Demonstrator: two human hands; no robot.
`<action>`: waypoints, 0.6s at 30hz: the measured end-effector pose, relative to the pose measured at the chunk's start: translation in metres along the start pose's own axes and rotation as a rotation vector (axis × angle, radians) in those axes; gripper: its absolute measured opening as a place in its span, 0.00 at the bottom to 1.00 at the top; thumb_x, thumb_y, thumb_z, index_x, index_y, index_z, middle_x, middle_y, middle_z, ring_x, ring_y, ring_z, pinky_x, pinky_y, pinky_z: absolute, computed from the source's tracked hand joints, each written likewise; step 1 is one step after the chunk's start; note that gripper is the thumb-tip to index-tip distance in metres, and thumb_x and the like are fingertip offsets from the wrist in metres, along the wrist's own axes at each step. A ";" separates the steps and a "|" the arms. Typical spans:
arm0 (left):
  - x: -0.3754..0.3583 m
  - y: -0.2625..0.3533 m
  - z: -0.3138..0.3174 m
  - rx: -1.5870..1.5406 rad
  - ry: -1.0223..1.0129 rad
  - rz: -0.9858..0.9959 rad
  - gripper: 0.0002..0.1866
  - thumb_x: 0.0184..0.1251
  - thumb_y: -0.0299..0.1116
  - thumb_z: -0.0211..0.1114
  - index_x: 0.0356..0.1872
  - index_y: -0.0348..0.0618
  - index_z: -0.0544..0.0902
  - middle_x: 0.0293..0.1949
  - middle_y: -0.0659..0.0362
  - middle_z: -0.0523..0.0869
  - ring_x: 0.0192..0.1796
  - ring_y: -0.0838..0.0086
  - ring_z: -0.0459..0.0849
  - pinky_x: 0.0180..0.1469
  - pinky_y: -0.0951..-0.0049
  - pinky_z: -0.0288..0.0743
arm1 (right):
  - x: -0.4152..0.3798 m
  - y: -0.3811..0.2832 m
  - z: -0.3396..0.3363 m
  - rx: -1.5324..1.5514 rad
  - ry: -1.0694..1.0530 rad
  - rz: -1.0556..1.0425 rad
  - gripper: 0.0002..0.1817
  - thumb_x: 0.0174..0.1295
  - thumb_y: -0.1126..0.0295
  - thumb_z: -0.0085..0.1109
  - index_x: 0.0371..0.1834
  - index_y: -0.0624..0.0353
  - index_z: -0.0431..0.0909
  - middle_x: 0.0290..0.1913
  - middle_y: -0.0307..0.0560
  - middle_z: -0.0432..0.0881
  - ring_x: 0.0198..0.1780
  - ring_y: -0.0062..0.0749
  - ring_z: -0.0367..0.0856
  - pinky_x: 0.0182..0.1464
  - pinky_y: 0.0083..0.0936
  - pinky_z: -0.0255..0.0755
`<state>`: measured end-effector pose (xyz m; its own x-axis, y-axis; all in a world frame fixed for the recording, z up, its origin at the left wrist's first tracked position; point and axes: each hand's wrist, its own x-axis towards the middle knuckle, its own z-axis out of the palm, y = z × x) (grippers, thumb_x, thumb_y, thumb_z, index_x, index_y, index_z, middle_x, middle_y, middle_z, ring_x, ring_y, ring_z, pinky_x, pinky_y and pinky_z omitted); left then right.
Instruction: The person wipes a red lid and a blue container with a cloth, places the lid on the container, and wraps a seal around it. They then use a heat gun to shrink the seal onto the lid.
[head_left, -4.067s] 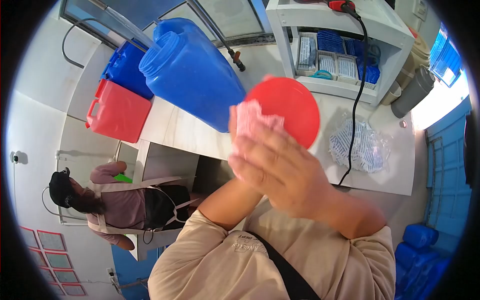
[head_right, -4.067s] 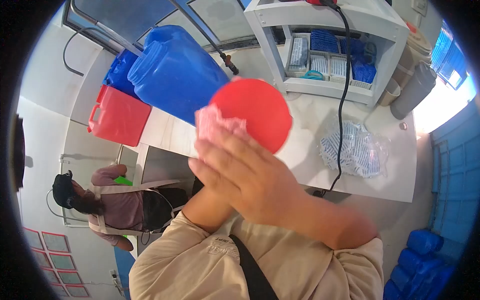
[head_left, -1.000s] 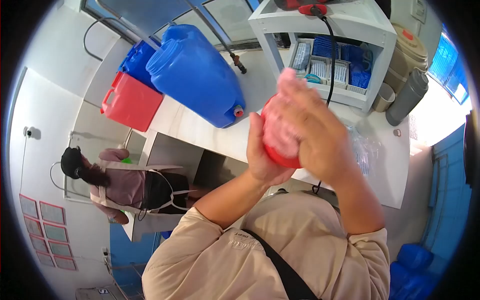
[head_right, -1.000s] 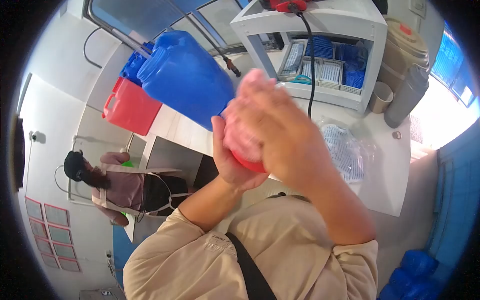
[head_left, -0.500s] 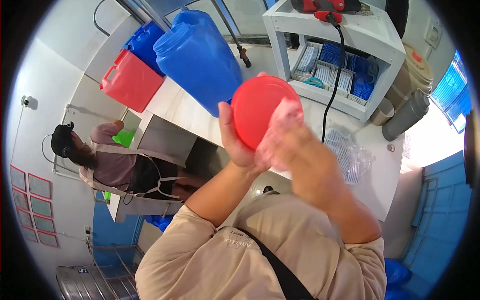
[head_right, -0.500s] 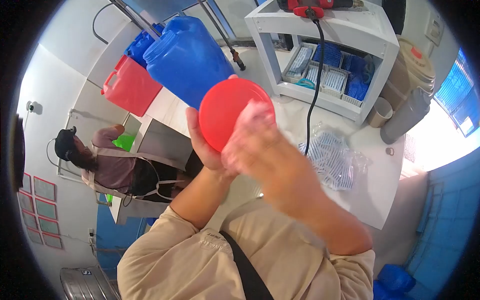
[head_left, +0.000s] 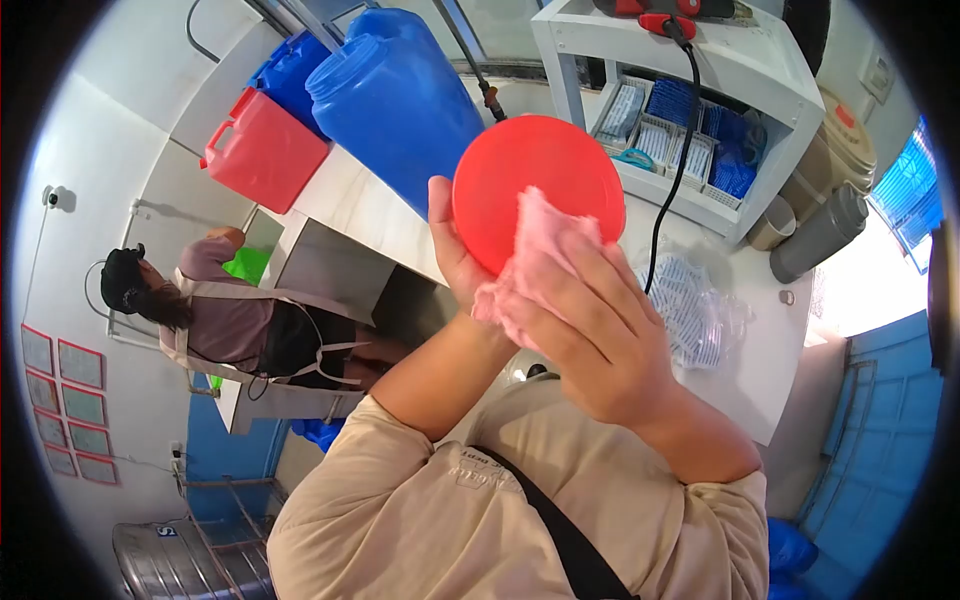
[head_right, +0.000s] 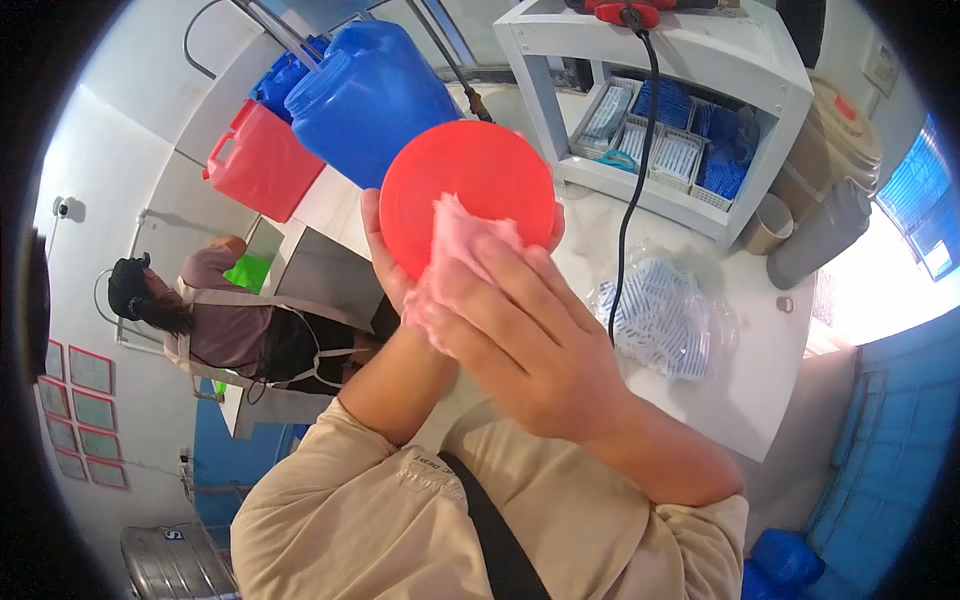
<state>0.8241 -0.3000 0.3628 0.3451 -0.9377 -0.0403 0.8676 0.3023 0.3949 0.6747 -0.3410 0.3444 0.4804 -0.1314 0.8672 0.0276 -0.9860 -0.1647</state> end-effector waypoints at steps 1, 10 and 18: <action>0.001 -0.001 -0.001 0.000 -0.003 0.002 0.54 0.63 0.82 0.51 0.78 0.48 0.67 0.73 0.44 0.74 0.68 0.45 0.80 0.70 0.44 0.76 | -0.012 0.005 0.008 -0.001 0.001 -0.003 0.16 0.66 0.68 0.64 0.57 0.53 0.86 0.66 0.50 0.83 0.72 0.50 0.79 0.75 0.48 0.69; 0.011 -0.018 -0.017 0.334 -0.397 0.013 0.49 0.73 0.72 0.46 0.85 0.50 0.54 0.79 0.48 0.68 0.78 0.56 0.70 0.79 0.52 0.65 | 0.008 0.024 -0.001 0.018 0.066 0.214 0.22 0.60 0.76 0.61 0.60 0.65 0.82 0.68 0.61 0.81 0.70 0.57 0.79 0.73 0.52 0.70; 0.018 -0.006 -0.014 0.116 -0.491 -0.030 0.46 0.77 0.67 0.47 0.84 0.45 0.57 0.76 0.52 0.72 0.78 0.57 0.71 0.79 0.53 0.66 | 0.005 0.018 -0.010 0.180 -0.096 0.133 0.30 0.60 0.83 0.57 0.70 0.67 0.74 0.69 0.61 0.79 0.72 0.58 0.77 0.75 0.53 0.69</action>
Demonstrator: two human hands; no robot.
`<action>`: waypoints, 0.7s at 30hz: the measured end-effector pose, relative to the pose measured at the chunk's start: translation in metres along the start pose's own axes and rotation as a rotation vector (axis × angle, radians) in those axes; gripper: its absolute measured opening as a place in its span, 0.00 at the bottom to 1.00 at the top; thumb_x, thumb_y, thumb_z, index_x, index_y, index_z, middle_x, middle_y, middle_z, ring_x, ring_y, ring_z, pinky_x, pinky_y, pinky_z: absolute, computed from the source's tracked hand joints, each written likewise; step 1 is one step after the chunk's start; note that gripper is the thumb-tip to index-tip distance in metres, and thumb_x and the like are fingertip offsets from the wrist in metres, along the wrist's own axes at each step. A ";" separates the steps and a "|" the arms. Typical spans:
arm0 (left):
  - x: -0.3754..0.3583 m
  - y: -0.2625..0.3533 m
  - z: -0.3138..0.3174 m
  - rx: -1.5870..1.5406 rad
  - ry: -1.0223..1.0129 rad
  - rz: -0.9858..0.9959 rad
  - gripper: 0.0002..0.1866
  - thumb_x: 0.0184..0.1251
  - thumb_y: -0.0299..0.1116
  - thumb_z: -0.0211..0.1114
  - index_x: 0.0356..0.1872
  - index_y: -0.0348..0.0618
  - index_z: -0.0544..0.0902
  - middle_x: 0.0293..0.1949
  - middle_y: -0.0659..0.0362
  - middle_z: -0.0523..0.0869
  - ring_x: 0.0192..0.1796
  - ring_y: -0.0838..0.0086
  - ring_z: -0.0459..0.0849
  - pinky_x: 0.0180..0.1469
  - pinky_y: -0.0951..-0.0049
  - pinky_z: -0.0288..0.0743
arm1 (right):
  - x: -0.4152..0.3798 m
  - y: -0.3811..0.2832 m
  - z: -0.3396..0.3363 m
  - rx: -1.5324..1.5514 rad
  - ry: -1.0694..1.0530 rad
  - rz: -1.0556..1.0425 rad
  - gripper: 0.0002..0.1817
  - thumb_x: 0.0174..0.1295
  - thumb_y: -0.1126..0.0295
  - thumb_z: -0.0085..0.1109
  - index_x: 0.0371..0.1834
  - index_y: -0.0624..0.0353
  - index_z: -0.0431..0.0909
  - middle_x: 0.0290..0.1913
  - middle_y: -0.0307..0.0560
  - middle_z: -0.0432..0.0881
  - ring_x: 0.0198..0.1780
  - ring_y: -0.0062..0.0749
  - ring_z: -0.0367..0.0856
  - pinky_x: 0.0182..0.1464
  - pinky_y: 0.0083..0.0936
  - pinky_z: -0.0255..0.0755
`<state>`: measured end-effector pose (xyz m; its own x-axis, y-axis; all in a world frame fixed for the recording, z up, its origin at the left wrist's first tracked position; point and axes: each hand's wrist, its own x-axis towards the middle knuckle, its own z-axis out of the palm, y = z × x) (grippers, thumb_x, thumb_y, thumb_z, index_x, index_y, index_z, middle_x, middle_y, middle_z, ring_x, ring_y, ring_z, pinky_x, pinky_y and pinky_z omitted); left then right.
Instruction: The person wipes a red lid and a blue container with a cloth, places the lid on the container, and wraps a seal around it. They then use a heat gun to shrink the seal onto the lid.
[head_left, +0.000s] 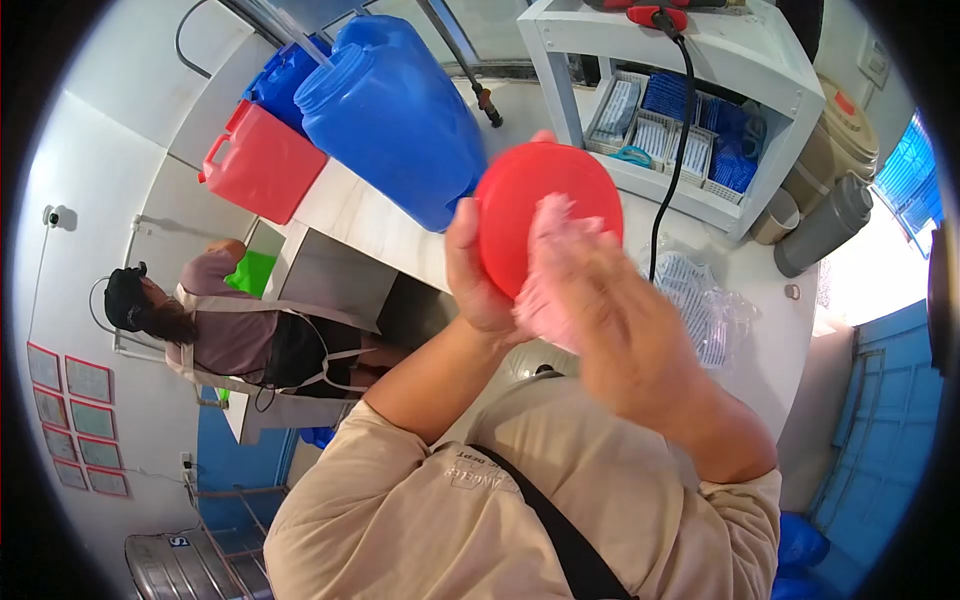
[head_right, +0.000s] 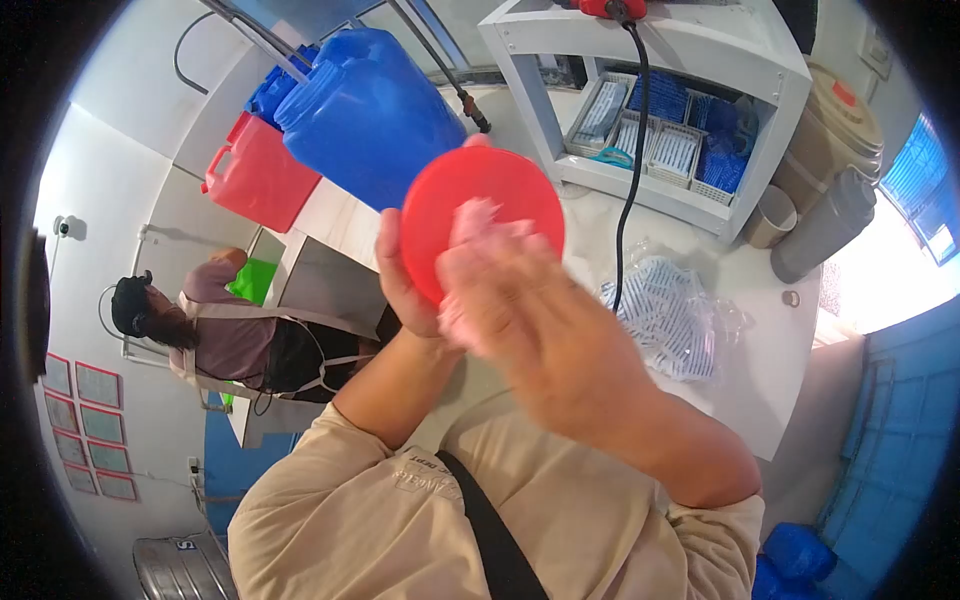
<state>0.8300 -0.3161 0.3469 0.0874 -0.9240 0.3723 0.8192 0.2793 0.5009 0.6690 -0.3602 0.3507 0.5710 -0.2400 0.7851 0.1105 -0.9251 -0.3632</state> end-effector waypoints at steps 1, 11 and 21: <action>-0.002 -0.001 -0.005 -0.045 -0.021 -0.001 0.46 0.77 0.67 0.47 0.83 0.44 0.57 0.77 0.52 0.71 0.79 0.57 0.70 0.79 0.53 0.65 | 0.002 -0.001 0.001 0.004 0.000 0.009 0.30 0.60 0.83 0.57 0.70 0.67 0.74 0.69 0.61 0.79 0.72 0.58 0.77 0.75 0.53 0.69; -0.010 -0.007 -0.011 -0.209 -0.022 -0.040 0.47 0.77 0.68 0.46 0.84 0.41 0.57 0.79 0.50 0.68 0.78 0.58 0.71 0.78 0.53 0.67 | 0.007 -0.005 -0.010 0.026 -0.005 -0.004 0.31 0.64 0.85 0.53 0.74 0.69 0.69 0.68 0.65 0.80 0.68 0.60 0.81 0.72 0.50 0.72; -0.012 -0.017 0.000 0.138 0.202 0.104 0.46 0.75 0.73 0.47 0.80 0.48 0.66 0.73 0.51 0.76 0.74 0.59 0.76 0.77 0.54 0.68 | -0.014 -0.015 0.010 0.005 0.125 0.040 0.30 0.64 0.81 0.58 0.72 0.67 0.70 0.68 0.62 0.81 0.68 0.59 0.81 0.74 0.53 0.70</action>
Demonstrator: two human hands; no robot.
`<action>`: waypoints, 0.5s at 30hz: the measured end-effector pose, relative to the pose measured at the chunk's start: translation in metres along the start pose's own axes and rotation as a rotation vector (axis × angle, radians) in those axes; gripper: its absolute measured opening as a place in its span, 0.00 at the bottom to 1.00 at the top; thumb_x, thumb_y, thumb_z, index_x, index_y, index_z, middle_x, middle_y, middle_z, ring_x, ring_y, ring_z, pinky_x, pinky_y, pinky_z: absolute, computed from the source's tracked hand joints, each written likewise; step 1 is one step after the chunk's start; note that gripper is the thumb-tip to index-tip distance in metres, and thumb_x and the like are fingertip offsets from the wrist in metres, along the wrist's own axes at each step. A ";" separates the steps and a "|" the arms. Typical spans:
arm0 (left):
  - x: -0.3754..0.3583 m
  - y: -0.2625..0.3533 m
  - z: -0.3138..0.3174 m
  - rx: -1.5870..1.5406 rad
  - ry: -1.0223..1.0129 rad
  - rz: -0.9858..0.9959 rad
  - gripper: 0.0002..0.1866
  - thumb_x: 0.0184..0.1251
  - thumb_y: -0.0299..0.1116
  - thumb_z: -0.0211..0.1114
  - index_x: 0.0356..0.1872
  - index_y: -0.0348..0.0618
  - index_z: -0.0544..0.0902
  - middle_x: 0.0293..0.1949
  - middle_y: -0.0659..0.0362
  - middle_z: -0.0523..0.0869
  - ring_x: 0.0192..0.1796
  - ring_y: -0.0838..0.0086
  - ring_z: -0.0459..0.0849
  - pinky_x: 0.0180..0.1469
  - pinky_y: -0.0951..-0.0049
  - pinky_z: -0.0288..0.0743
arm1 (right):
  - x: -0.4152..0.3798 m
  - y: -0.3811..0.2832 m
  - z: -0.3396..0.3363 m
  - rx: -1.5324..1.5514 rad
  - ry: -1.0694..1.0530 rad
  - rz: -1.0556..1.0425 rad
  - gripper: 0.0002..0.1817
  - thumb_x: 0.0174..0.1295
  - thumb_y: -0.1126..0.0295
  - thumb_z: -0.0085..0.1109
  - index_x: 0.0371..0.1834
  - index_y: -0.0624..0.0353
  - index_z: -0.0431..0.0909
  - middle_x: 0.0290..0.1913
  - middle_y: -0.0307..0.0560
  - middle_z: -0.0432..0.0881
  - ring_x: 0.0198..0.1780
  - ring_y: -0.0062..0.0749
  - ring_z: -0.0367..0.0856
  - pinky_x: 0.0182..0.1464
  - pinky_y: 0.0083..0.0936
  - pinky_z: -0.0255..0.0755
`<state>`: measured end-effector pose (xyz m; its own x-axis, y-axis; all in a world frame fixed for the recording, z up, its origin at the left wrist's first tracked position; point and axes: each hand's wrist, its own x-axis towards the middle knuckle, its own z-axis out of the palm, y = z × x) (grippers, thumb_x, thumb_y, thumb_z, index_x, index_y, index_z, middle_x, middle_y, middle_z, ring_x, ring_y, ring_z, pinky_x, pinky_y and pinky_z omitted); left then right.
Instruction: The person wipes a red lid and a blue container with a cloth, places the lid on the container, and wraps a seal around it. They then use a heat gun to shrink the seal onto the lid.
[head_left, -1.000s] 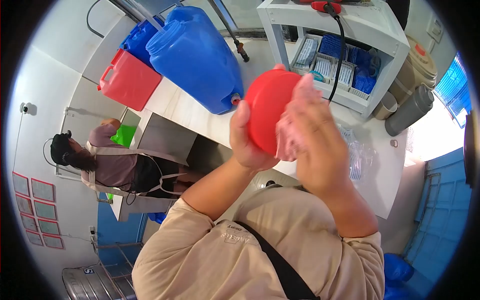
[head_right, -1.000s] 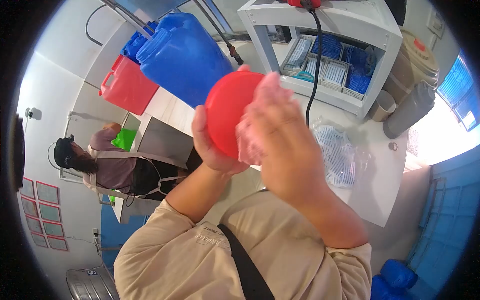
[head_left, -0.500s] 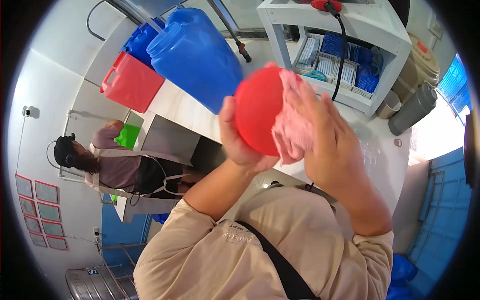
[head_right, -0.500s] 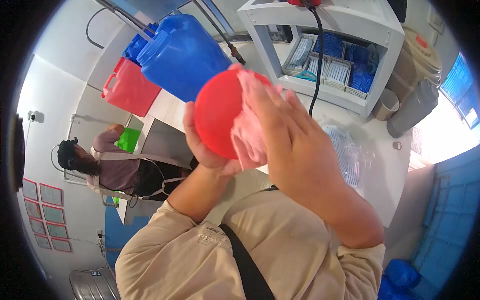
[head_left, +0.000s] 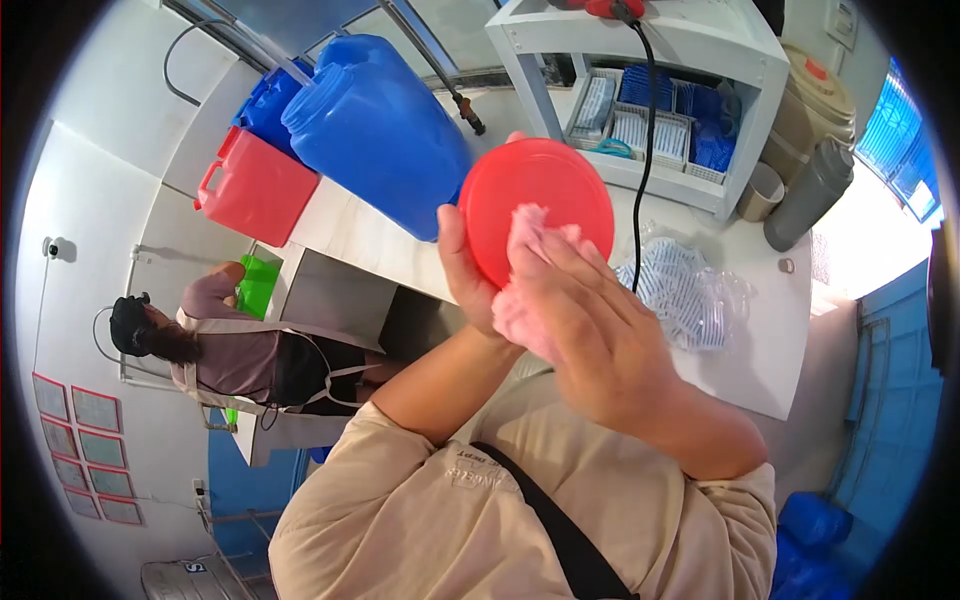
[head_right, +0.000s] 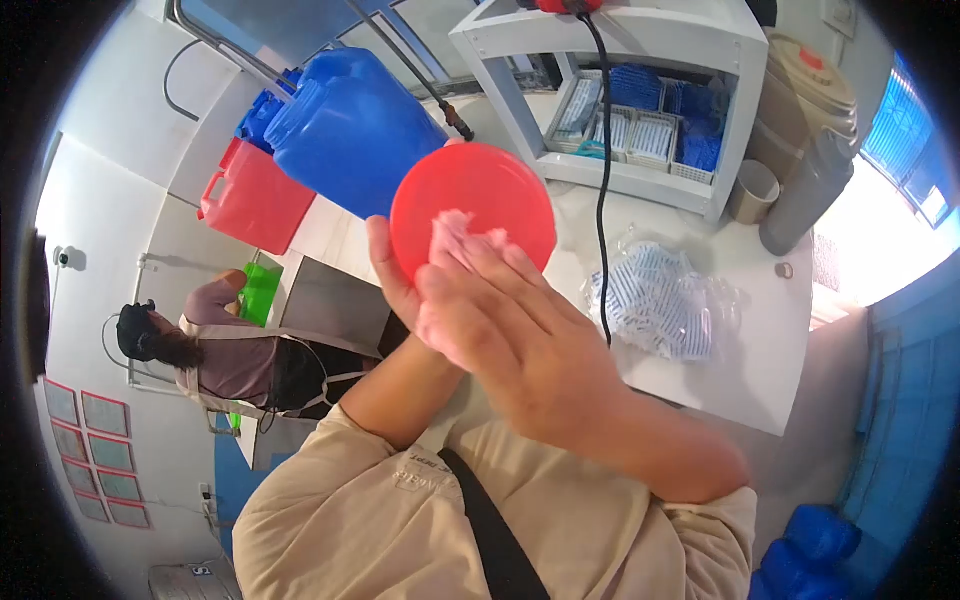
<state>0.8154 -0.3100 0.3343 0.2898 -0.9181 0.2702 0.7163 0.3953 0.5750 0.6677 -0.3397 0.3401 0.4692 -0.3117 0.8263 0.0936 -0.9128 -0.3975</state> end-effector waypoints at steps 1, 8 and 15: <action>-0.001 -0.010 -0.003 0.030 0.064 -0.014 0.46 0.75 0.73 0.47 0.79 0.47 0.67 0.73 0.51 0.76 0.73 0.58 0.76 0.77 0.53 0.68 | 0.001 -0.005 0.008 0.015 0.036 -0.039 0.29 0.65 0.79 0.59 0.72 0.66 0.71 0.68 0.61 0.81 0.68 0.59 0.81 0.74 0.53 0.70; -0.006 -0.020 0.012 0.053 0.278 -0.109 0.45 0.73 0.74 0.47 0.77 0.47 0.69 0.72 0.50 0.77 0.72 0.54 0.78 0.77 0.48 0.69 | 0.000 -0.017 0.010 -0.215 0.089 -0.082 0.17 0.67 0.75 0.62 0.60 0.59 0.83 0.66 0.53 0.83 0.69 0.53 0.80 0.75 0.49 0.69; -0.013 -0.019 0.022 -0.111 -0.079 -0.196 0.51 0.72 0.75 0.47 0.82 0.44 0.60 0.76 0.48 0.71 0.77 0.55 0.72 0.78 0.50 0.67 | -0.047 0.028 -0.007 -0.178 0.256 0.207 0.20 0.70 0.81 0.53 0.65 0.61 0.80 0.68 0.55 0.81 0.69 0.44 0.81 0.75 0.44 0.69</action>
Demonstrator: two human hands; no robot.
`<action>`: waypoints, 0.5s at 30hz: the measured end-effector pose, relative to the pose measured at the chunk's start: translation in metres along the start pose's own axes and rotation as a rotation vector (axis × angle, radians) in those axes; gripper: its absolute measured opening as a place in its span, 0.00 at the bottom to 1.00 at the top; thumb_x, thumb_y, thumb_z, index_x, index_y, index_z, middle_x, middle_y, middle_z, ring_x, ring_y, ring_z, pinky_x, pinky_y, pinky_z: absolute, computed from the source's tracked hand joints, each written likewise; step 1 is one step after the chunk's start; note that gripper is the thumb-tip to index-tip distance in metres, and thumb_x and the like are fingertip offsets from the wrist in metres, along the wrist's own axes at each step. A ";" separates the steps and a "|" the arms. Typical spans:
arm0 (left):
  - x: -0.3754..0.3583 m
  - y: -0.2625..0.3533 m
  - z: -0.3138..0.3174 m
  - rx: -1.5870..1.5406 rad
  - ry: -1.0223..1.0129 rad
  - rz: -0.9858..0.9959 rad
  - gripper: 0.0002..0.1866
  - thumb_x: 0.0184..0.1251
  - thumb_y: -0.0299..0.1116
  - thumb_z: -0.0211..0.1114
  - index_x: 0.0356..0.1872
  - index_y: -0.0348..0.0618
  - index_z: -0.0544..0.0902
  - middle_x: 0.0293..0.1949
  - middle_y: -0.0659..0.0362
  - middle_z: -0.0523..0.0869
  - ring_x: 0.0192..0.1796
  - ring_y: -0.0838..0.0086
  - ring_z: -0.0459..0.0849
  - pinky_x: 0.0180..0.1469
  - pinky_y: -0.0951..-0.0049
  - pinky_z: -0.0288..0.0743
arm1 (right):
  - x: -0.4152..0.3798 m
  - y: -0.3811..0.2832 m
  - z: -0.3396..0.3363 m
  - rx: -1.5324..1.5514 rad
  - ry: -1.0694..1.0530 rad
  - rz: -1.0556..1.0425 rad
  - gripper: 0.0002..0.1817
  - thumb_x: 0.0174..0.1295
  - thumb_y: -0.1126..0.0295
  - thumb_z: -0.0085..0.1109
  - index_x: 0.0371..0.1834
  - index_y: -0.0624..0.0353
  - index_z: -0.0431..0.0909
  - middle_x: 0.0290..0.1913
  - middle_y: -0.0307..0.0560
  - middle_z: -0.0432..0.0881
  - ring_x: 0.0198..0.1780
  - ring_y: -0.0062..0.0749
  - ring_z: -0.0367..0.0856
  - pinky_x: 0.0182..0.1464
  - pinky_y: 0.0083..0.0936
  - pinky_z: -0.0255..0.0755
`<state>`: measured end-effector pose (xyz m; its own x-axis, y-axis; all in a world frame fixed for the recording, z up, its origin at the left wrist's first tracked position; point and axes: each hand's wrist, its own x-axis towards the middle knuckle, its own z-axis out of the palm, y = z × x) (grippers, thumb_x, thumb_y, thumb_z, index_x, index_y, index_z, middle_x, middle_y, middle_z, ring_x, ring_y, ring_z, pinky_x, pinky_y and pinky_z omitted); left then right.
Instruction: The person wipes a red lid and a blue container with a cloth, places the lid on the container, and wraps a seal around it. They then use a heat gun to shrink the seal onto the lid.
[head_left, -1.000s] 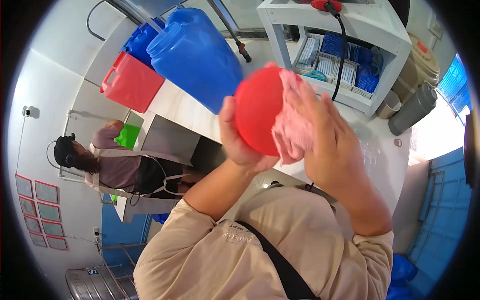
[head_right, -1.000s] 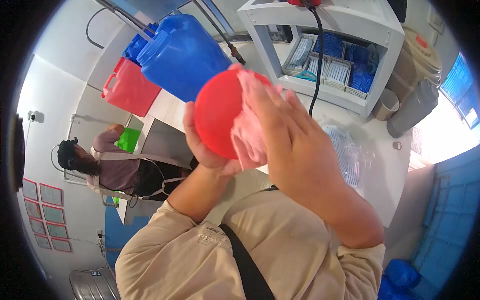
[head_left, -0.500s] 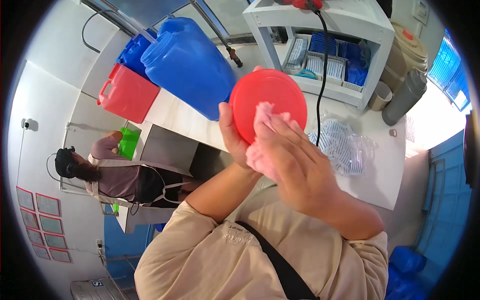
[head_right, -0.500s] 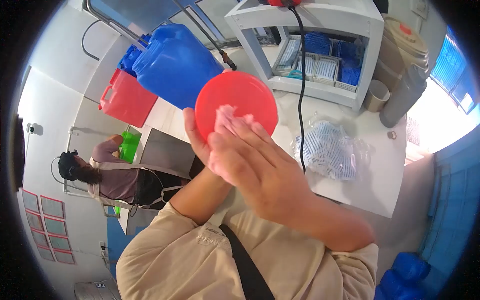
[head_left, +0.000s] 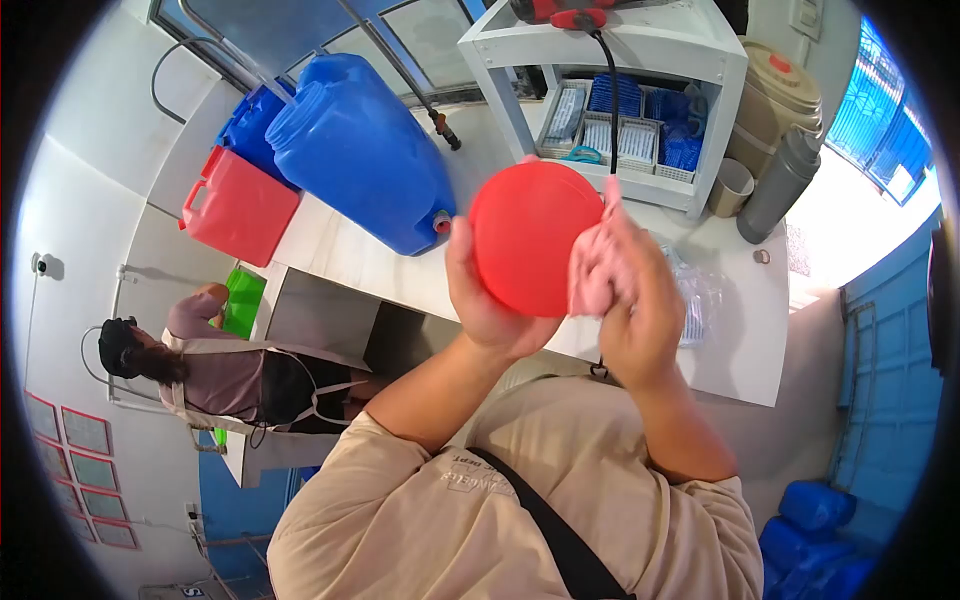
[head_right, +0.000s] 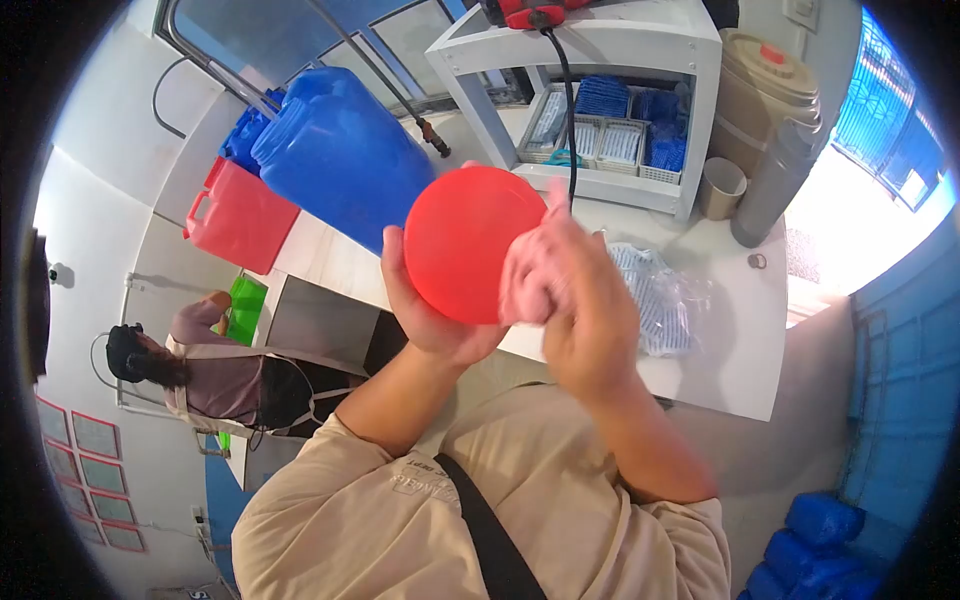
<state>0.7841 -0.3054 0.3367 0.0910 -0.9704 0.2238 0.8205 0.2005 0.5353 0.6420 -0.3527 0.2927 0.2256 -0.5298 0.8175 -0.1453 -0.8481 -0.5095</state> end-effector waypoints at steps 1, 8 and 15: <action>0.000 -0.004 0.002 0.157 0.027 0.049 0.51 0.73 0.74 0.49 0.84 0.45 0.56 0.78 0.49 0.68 0.79 0.55 0.69 0.80 0.51 0.64 | 0.004 0.008 0.004 0.238 0.047 0.201 0.21 0.70 0.84 0.50 0.65 0.63 0.79 0.67 0.56 0.82 0.68 0.40 0.82 0.72 0.40 0.72; 0.012 0.002 -0.015 1.020 -0.332 0.035 0.72 0.46 0.54 0.89 0.87 0.46 0.47 0.79 0.50 0.62 0.80 0.60 0.64 0.79 0.57 0.61 | 0.056 0.018 -0.034 0.567 -0.096 0.239 0.17 0.69 0.82 0.53 0.59 0.65 0.81 0.58 0.55 0.85 0.59 0.44 0.84 0.63 0.33 0.77; 0.018 0.025 -0.018 1.717 -0.411 0.296 0.69 0.49 0.43 0.87 0.86 0.39 0.46 0.82 0.46 0.59 0.83 0.57 0.60 0.83 0.54 0.53 | 0.064 -0.015 -0.031 0.049 -0.394 -0.442 0.15 0.56 0.77 0.62 0.48 0.60 0.84 0.50 0.49 0.86 0.57 0.54 0.83 0.67 0.47 0.75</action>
<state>0.8161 -0.3206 0.3394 -0.2404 -0.8408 0.4850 -0.6671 0.5061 0.5467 0.6290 -0.3739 0.3604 0.5963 -0.0802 0.7987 0.0863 -0.9828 -0.1631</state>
